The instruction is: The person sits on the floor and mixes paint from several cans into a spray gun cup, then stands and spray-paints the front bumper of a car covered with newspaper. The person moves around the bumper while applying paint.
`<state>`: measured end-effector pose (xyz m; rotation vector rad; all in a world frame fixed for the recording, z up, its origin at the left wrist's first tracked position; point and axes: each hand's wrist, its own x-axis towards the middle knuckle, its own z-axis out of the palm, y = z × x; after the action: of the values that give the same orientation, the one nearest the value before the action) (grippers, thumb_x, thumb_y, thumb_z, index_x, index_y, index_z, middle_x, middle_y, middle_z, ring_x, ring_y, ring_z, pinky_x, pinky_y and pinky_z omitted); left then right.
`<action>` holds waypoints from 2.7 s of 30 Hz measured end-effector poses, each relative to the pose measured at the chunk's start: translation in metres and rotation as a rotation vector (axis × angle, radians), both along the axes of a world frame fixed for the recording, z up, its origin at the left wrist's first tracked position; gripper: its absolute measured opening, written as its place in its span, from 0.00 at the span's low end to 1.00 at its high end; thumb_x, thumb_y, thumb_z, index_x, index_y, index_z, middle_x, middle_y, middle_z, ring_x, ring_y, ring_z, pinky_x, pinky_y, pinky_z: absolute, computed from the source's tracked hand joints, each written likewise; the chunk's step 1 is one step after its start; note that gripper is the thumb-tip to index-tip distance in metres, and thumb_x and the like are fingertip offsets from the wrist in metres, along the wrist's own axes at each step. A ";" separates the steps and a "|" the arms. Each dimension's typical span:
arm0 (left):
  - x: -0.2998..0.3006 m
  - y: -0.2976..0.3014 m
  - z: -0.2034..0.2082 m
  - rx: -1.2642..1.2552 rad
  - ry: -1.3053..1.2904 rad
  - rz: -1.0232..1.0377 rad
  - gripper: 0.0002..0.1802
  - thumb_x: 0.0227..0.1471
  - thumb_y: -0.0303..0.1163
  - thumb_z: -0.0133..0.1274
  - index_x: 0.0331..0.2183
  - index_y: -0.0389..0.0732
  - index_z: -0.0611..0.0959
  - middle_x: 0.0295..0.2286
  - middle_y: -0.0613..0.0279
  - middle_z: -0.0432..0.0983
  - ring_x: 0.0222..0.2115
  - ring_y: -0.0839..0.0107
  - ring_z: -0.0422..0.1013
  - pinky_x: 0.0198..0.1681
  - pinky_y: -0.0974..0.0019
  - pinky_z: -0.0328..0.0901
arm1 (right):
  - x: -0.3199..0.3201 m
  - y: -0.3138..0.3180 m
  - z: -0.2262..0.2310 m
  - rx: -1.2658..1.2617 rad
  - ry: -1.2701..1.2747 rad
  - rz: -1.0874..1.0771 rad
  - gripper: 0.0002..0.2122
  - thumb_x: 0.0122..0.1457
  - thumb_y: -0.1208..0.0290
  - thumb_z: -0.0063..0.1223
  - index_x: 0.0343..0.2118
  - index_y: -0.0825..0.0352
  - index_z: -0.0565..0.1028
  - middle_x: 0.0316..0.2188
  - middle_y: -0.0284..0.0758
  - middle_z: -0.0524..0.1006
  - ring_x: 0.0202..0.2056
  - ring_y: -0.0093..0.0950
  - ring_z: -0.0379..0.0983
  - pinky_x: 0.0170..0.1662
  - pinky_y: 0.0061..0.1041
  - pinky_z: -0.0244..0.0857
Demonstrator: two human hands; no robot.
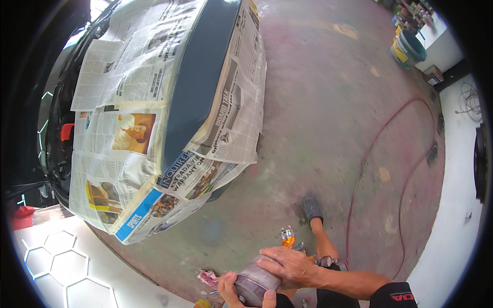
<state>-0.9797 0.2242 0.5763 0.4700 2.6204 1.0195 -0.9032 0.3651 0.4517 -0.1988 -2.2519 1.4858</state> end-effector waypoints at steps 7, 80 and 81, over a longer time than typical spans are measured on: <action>0.001 0.028 0.006 0.012 0.066 -0.050 0.55 0.40 0.48 0.79 0.66 0.38 0.75 0.60 0.46 0.71 0.63 0.48 0.66 0.69 0.45 0.59 | -0.003 0.037 0.005 -0.023 0.016 0.049 0.31 0.61 0.72 0.62 0.68 0.57 0.69 0.59 0.45 0.78 0.53 0.45 0.82 0.55 0.41 0.79; 0.526 -0.221 0.362 -0.249 0.520 0.392 0.51 0.34 0.45 0.78 0.62 0.47 0.81 0.59 0.33 0.71 0.57 0.34 0.72 0.60 0.35 0.69 | 0.275 -0.222 0.370 -0.116 0.075 1.794 0.52 0.34 0.55 0.81 0.66 0.61 0.65 0.52 0.43 0.77 0.54 0.49 0.79 0.47 0.48 0.77; 0.527 -0.224 0.362 -0.259 0.521 0.389 0.49 0.36 0.44 0.77 0.62 0.43 0.81 0.60 0.33 0.71 0.58 0.34 0.72 0.60 0.36 0.69 | 0.282 -0.226 0.362 -0.142 0.092 1.765 0.52 0.35 0.55 0.81 0.67 0.61 0.64 0.54 0.43 0.76 0.54 0.49 0.79 0.48 0.48 0.77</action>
<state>-0.4531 0.0006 0.9379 0.1801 3.3507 0.7028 -0.6210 0.1388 0.8134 2.2179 -1.9832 2.1039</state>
